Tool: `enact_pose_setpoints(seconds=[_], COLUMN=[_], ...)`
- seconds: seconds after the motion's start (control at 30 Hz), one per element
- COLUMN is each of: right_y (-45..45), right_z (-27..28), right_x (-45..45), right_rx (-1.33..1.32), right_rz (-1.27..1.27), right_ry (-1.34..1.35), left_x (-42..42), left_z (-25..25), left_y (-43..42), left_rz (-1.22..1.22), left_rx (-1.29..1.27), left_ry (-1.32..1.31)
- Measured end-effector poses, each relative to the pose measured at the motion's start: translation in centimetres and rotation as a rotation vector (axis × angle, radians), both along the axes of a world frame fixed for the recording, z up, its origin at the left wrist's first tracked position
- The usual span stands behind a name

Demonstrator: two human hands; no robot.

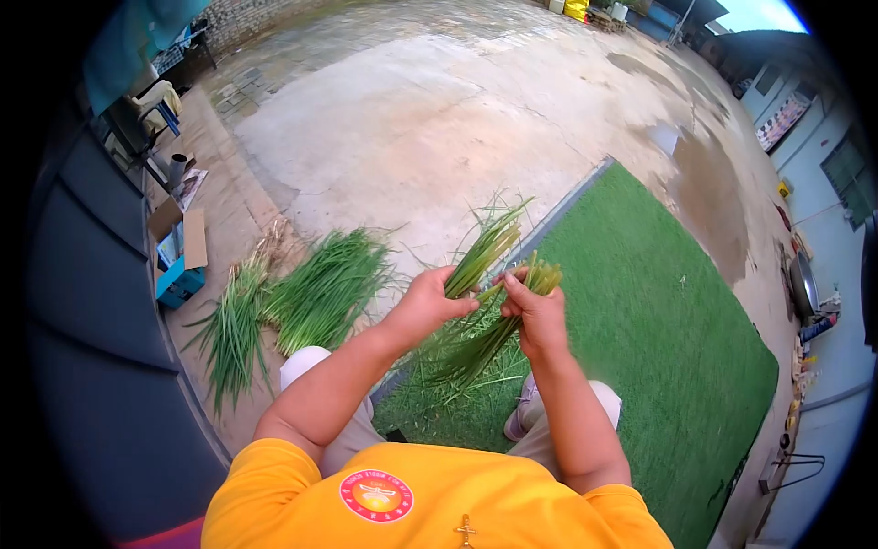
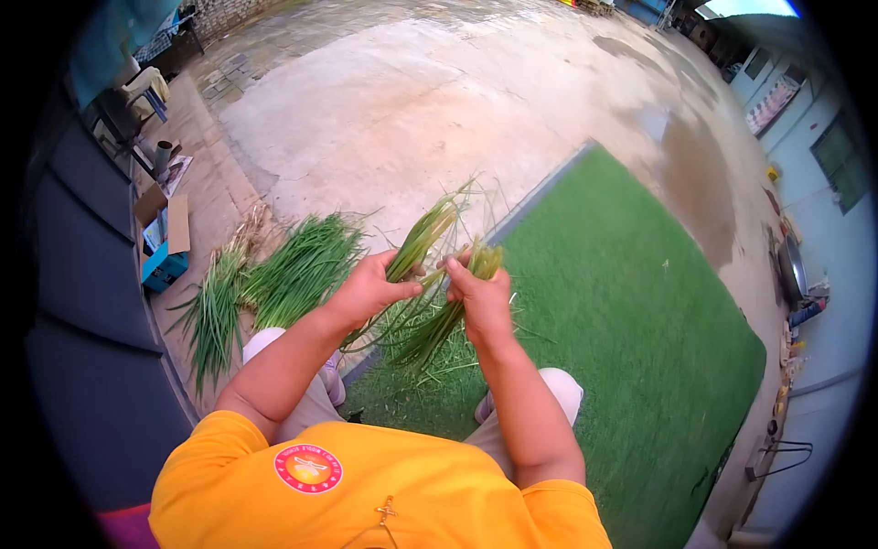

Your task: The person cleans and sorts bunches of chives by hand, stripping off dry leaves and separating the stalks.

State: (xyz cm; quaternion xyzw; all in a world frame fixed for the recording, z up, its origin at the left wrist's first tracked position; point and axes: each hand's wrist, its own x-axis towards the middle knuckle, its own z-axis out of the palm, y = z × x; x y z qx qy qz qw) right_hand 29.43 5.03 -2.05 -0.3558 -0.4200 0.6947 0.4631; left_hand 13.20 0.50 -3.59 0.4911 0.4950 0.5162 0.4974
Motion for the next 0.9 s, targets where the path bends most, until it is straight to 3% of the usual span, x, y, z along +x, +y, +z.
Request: enact_pose_setpoints(seconds=[0.1,0.2,0.37,0.5,0.6,0.67,0.7,0.77,0.9], right_y=[0.0,-0.1,2.0,5.7,4.0,1.9,1.2,-0.1,0.0], right_z=[0.1,0.1,-1.2,-2.1,1.2,1.9,1.7,1.4,-0.3], right_x=[-0.1,-0.2,1.2,4.8,4.5,2.8,1.9,0.3,-0.2], right_rx=[-0.053,-0.057,-0.212,-0.244,-0.114,-0.106,-0.107,0.002,-0.095], right_rz=[-0.002,-0.006,-0.135,-0.358,-0.223,-0.096,-0.097,0.069,0.014], right_ry=[0.051,0.007,0.180,0.381,0.294,0.039,0.042,-0.149,-0.064], left_x=[0.8,1.3,1.6,1.4,0.6,0.3,0.3,0.7,1.2], left_z=[1.5,0.8,1.4,1.8,2.2,2.6,2.5,1.8,1.0], left_y=[-0.6,-0.6,-0.5,-0.9,-0.7,-0.8,-0.8,-0.8,-0.7], left_rz=[-0.032,-0.051,-0.079,-0.081,-0.039,0.016,0.016,-0.023,-0.022], left_rx=[-0.230,-0.319,-0.343,-0.329,-0.298,-0.311,-0.312,-0.202,-0.132], left_ry=[-0.190,-0.198,-0.289,-0.160,-0.178,-0.175,-0.172,-0.001,-0.011])
